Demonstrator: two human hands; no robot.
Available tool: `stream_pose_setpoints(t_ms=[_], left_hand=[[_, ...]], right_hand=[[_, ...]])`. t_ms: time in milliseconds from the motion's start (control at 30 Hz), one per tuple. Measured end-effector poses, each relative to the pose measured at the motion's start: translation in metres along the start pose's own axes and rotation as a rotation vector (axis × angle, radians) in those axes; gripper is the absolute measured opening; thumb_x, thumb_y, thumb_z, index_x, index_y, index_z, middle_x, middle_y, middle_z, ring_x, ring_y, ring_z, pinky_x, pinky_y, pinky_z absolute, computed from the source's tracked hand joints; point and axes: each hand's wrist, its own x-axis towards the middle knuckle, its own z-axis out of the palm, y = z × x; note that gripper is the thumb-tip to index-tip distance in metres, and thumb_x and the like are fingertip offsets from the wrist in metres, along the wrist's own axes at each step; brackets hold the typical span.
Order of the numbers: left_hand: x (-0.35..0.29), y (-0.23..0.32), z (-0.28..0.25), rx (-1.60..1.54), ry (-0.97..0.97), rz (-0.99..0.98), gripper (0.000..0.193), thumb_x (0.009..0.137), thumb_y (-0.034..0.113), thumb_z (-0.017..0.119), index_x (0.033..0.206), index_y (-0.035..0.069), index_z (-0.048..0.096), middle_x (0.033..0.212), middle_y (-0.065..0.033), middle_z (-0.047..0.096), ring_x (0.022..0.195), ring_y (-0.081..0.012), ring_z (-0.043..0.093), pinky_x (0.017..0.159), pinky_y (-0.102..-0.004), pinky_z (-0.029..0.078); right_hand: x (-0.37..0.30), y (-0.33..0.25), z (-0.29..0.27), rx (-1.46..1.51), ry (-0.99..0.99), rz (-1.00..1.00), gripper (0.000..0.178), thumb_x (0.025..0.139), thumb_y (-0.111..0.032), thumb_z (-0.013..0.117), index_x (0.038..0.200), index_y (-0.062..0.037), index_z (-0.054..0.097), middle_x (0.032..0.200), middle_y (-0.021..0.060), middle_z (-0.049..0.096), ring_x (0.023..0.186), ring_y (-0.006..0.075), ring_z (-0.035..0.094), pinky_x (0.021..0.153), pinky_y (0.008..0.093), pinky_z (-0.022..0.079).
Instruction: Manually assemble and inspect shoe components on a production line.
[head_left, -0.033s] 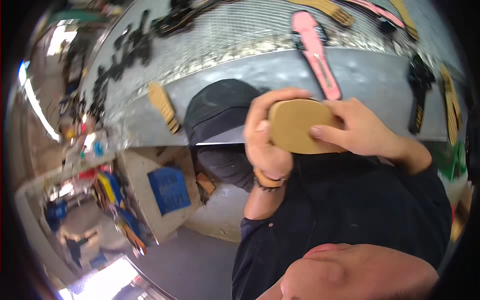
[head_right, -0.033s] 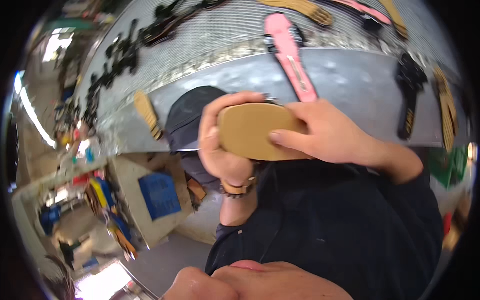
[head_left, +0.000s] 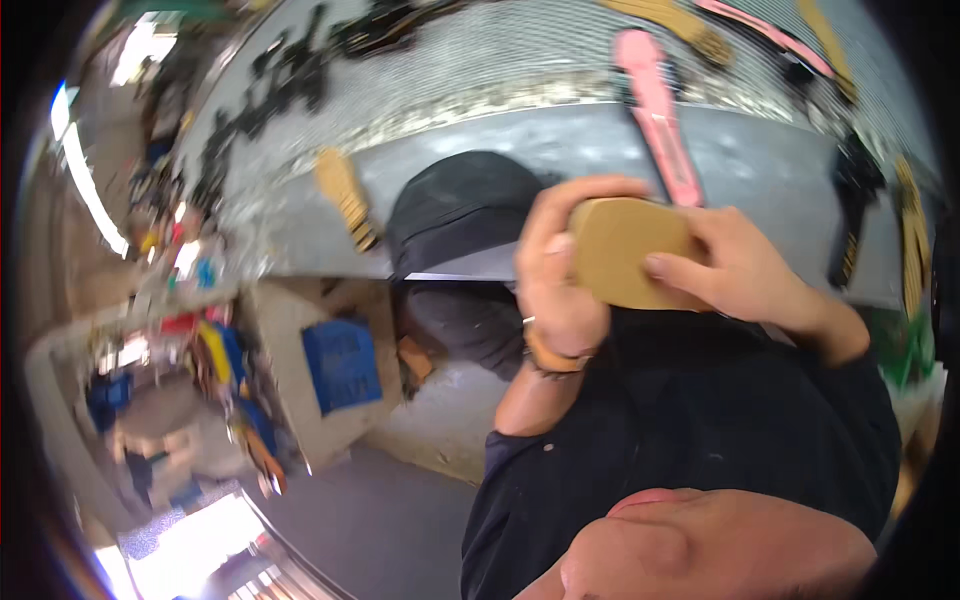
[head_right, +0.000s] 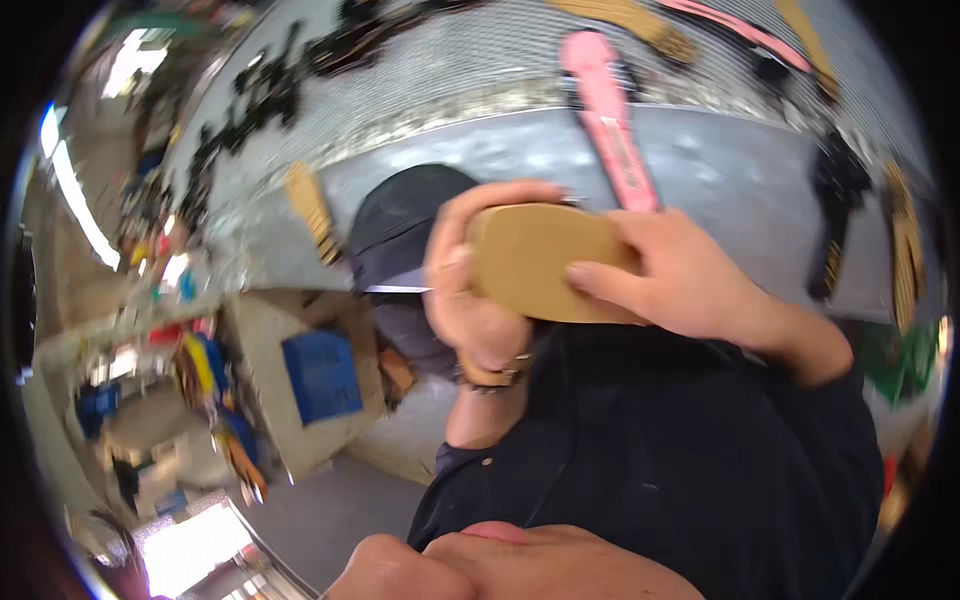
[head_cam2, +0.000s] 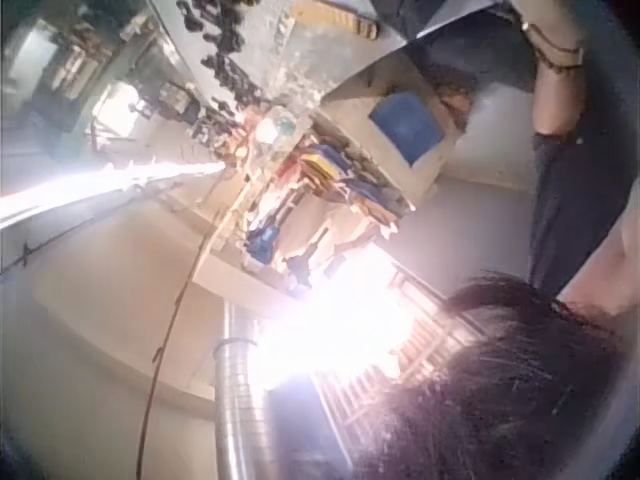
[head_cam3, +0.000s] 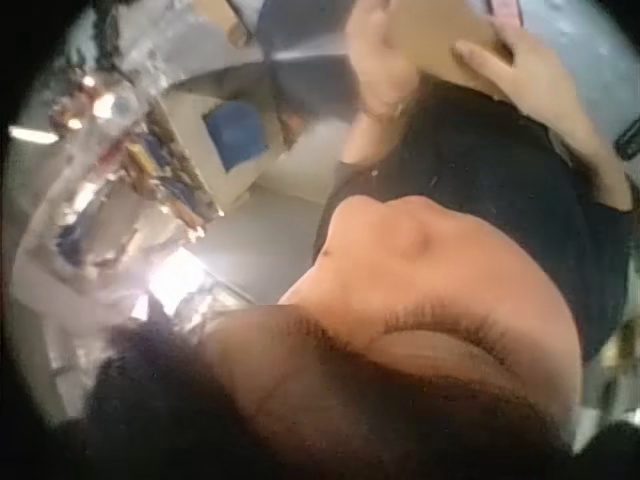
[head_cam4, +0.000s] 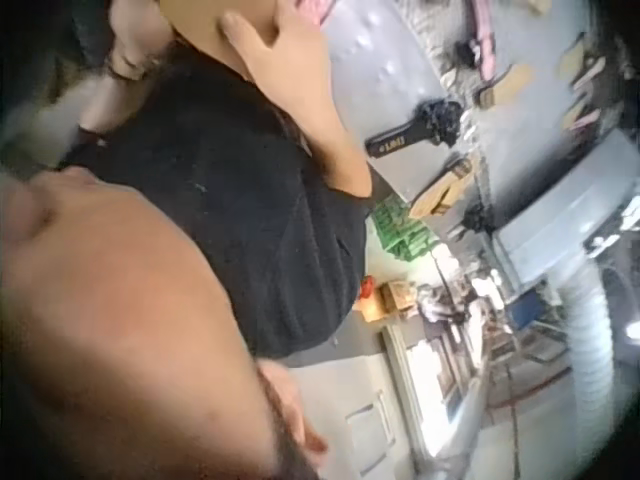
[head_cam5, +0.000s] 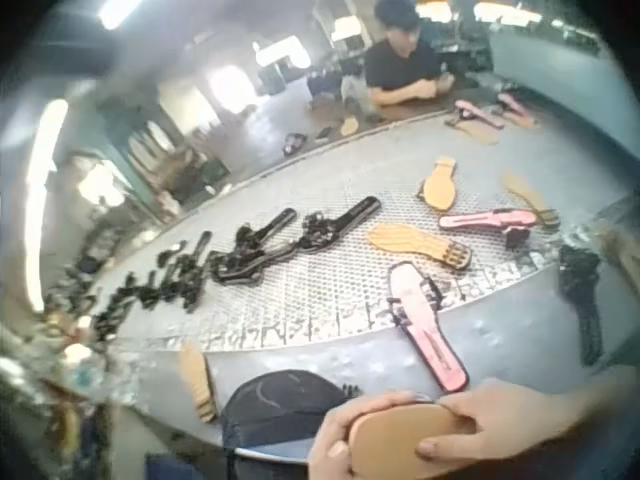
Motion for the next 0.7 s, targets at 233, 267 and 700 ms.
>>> stream_pose_setpoints(t_ms=[233,267,700], left_hand=[[-0.015,0.026,0.011,0.247,0.039,0.214,0.038,0.108,0.026,0.04,0.111,0.003,0.069,0.105,-0.0113,0.07,0.097,-0.025,0.062,0.095,-0.0362,0.041],[-0.017,0.028,0.009,0.252,0.032,0.218,0.036,0.108,0.025,0.04,0.112,0.003,0.069,0.106,-0.0105,0.07,0.097,-0.0248,0.061,0.095,-0.0357,0.04],[-0.022,0.07,-0.003,0.379,-0.069,0.216,0.021,0.106,0.02,0.052,0.113,0.006,0.065,0.103,-0.0057,0.069,0.097,-0.0198,0.064,0.094,-0.0365,0.044]], right_hand=[[-0.02,0.003,0.019,0.1,0.069,0.013,0.036,0.096,-0.017,0.067,0.121,0.0083,0.065,0.097,0.0089,0.073,0.074,0.0152,0.068,0.067,0.0326,0.055],[-0.02,0.005,0.021,0.158,0.068,0.032,0.035,0.097,-0.016,0.066,0.123,0.0077,0.063,0.096,0.0086,0.072,0.072,0.0139,0.068,0.064,0.0302,0.055],[-0.023,0.037,-0.018,0.333,-0.357,-0.081,0.041,0.084,-0.017,0.083,0.115,0.0009,0.065,0.097,0.0086,0.072,0.079,0.0152,0.07,0.075,0.0289,0.056]])
